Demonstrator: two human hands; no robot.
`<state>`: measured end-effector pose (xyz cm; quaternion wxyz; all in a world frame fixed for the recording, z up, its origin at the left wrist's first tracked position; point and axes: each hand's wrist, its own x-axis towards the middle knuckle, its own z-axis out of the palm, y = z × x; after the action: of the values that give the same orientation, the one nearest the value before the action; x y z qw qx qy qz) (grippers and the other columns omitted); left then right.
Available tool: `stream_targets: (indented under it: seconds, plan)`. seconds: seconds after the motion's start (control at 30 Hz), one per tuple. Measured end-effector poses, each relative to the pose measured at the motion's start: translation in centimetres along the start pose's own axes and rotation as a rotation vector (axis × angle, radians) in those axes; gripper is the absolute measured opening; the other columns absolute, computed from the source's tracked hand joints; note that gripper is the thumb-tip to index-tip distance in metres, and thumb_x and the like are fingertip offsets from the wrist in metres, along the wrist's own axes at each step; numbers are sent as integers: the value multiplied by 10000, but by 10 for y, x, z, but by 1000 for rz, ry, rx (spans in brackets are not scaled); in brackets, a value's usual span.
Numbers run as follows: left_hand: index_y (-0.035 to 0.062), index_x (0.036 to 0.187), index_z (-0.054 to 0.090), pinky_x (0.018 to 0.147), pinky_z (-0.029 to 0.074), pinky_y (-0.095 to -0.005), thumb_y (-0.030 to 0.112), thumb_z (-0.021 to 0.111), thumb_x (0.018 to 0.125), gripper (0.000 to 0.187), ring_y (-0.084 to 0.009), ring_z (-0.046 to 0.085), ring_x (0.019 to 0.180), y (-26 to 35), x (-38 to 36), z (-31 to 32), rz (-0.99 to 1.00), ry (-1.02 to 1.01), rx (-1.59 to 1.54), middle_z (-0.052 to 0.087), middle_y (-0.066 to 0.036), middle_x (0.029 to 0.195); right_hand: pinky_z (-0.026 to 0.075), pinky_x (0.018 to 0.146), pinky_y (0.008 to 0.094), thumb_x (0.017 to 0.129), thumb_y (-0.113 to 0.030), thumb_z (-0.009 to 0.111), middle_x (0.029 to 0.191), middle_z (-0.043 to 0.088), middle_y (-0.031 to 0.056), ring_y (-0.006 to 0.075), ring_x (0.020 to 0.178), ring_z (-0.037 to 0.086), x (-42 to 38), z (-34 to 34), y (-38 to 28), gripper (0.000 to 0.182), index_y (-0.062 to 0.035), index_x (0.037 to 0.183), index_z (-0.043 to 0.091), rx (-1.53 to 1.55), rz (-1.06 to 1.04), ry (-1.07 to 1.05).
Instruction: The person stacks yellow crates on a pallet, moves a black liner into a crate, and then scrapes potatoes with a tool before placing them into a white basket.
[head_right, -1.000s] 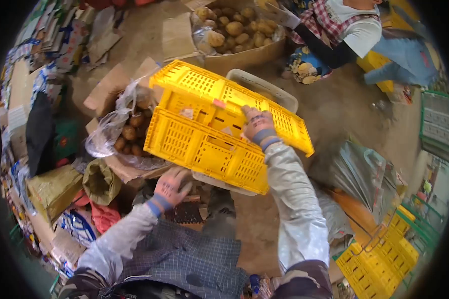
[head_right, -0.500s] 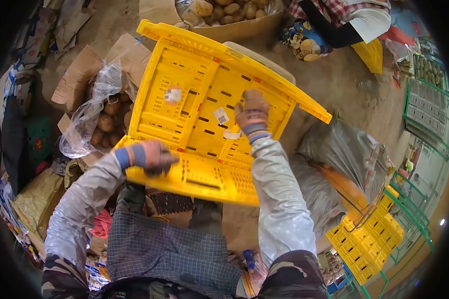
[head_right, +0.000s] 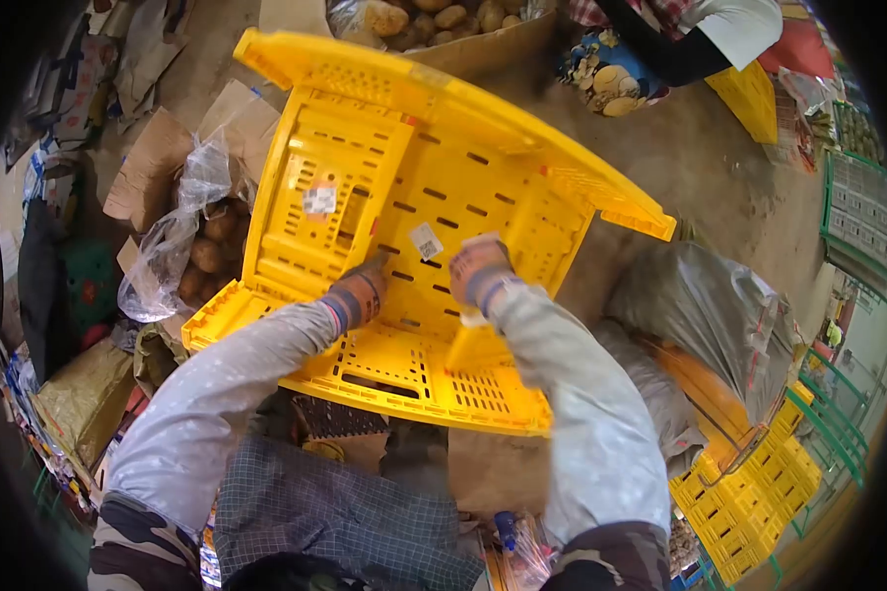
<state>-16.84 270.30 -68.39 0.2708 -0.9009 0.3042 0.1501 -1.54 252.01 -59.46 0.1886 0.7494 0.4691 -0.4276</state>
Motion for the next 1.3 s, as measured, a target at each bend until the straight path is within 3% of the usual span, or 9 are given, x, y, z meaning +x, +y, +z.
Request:
stream_targets:
  seconds: [0.2, 0.3, 0.4, 0.5, 0.67, 0.73, 1.0, 1.2, 1.3]
  plan:
    - [182, 1127, 598, 933, 414, -394, 227, 461, 892, 276, -239, 561, 1037, -115, -56, -110, -50, -612, -753, 623, -72, 995, 313, 1003, 393, 746, -293, 620, 1204, 543, 192, 350, 1220, 418, -173, 45, 85, 398, -76, 1079, 596, -104, 247, 291]
    - [138, 1042, 620, 861, 438, -413, 191, 559, 786, 269, -258, 594, 881, -132, -128, -18, -89, -8, 1010, 623, -85, 872, 250, 1044, 445, 758, -335, 624, 1328, 463, 179, 355, 1302, 331, -191, 55, 94, 517, -69, 1195, 556, -77, 289, 47]
    - [93, 900, 612, 776, 442, -370, 153, 585, 689, 221, -257, 558, 896, -166, -156, -38, -8, -7, -669, 593, -85, 885, 271, 1037, 492, 744, -304, 610, 1305, 481, 193, 336, 1239, 405, -163, 44, 45, 539, -38, 1207, 539, 129, 316, 394]
    - [107, 924, 598, 903, 434, -388, 191, 612, 684, 254, -236, 550, 952, -159, -84, -79, 84, 274, -424, 599, -87, 935, 258, 1066, 502, 756, -334, 612, 1332, 464, 194, 345, 1257, 402, -154, -24, -9, 579, -37, 1242, 508, 40, 9, 561]
    - [118, 1044, 582, 925, 433, -378, 228, 586, 759, 306, -255, 546, 1048, -223, -61, -62, 16, 170, -491, 584, -104, 1074, 72, 1140, 513, 835, -411, 457, 1466, 316, 181, 346, 1391, 194, -187, 98, 66, 647, -13, 1344, 428, -187, 217, 150]
    - [124, 1104, 574, 936, 433, -373, 247, 573, 796, 332, -264, 544, 1096, -221, -85, -62, 34, 104, -578, 577, -113, 1144, 213, 1077, 523, 799, -331, 501, 1334, 461, 182, 367, 1278, 356, -208, 107, 55, 553, -10, 1249, 509, -128, 212, 196]
    - [85, 1163, 558, 934, 449, -400, 174, 583, 821, 354, -308, 555, 1086, -113, -289, -176, -741, 637, -1350, 565, -135, 1193, 422, 959, 411, 814, -228, 624, 1146, 606, 193, 344, 1089, 556, -182, 41, -51, 376, -30, 1133, 607, 582, 149, 356]
    - [79, 1067, 626, 886, 451, -384, 238, 580, 840, 281, -325, 570, 1037, 7, -432, -112, -1751, 137, -1615, 615, -161, 1080, 440, 932, 410, 824, -195, 606, 1145, 592, 224, 378, 1070, 555, -131, -76, -188, 385, -3, 1157, 579, 561, -135, 494]
    - [53, 1045, 635, 870, 463, -380, 191, 587, 836, 255, -322, 601, 990, 24, -475, -60, -1867, 75, -1751, 636, -161, 1018, 444, 911, 422, 823, -178, 597, 1113, 590, 235, 394, 1047, 550, -114, -117, -234, 388, 1, 1165, 563, 624, -220, 499]
